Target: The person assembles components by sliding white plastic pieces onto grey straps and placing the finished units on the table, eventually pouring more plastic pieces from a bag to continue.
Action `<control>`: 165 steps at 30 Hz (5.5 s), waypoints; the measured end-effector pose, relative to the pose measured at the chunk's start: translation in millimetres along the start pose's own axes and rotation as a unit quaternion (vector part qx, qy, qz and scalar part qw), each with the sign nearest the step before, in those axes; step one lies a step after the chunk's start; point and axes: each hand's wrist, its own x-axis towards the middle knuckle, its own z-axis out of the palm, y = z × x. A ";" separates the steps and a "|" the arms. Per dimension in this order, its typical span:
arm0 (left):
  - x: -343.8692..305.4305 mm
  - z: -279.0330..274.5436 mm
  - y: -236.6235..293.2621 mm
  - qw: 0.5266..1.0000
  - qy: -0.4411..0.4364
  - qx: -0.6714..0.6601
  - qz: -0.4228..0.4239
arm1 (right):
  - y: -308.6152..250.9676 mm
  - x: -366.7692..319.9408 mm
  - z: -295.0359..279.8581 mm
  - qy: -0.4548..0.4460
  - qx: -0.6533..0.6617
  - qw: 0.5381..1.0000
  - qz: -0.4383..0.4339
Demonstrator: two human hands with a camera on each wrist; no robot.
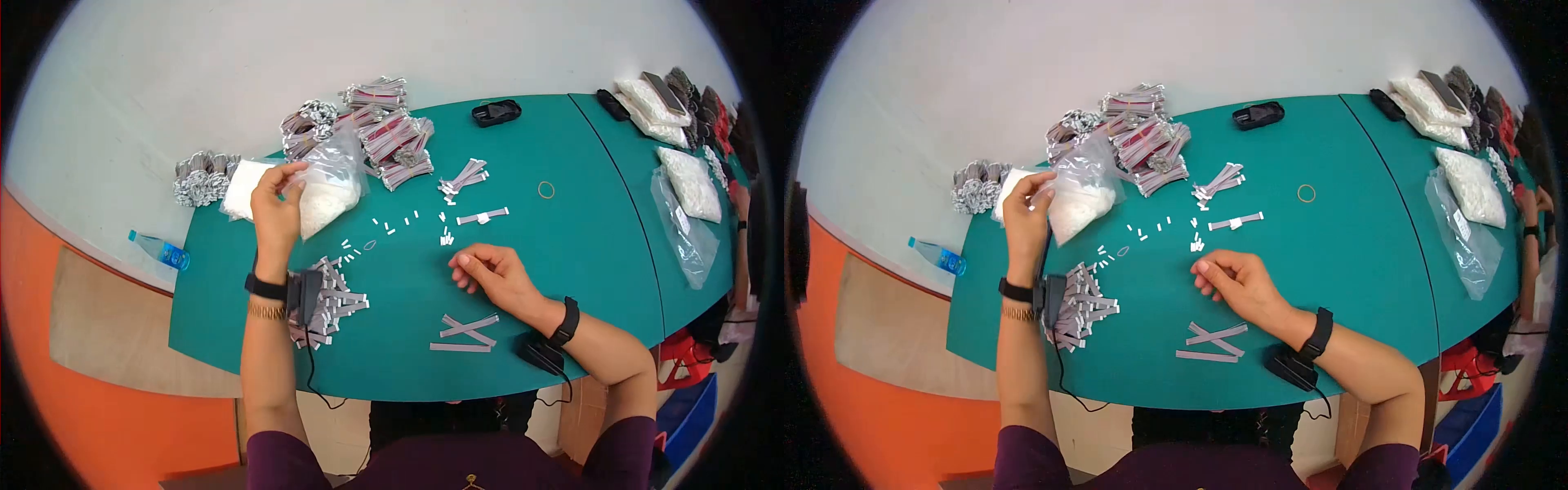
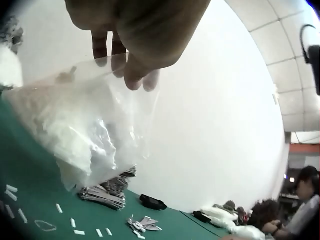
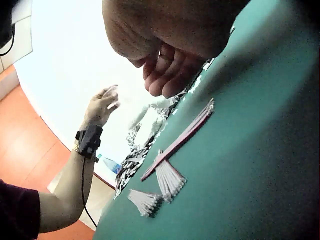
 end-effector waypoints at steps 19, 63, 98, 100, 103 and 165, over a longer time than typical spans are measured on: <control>-61.8 33.8 91.4 0.944 -0.308 -0.056 0.099 | -0.1 12.5 -5.8 0.093 0.214 0.969 0.075; -66.3 72.3 29.6 0.943 -0.274 -0.185 -0.047 | 14.7 15.4 -4.7 0.030 -0.128 0.988 -0.083; -68.5 53.9 49.1 0.974 -0.163 -0.038 0.155 | 14.5 20.6 -16.0 0.077 -0.172 0.973 -0.131; -66.7 50.0 54.7 0.973 -0.168 -0.032 0.157 | 14.1 24.3 -16.8 0.081 -0.185 0.968 -0.147; -68.3 51.9 61.7 0.972 -0.187 -0.038 0.137 | 15.0 20.9 -15.2 0.069 -0.188 0.964 -0.174; -40.6 21.4 -54.4 0.753 0.061 -0.469 -0.457 | 13.0 27.3 -29.5 0.149 -0.042 0.979 -0.135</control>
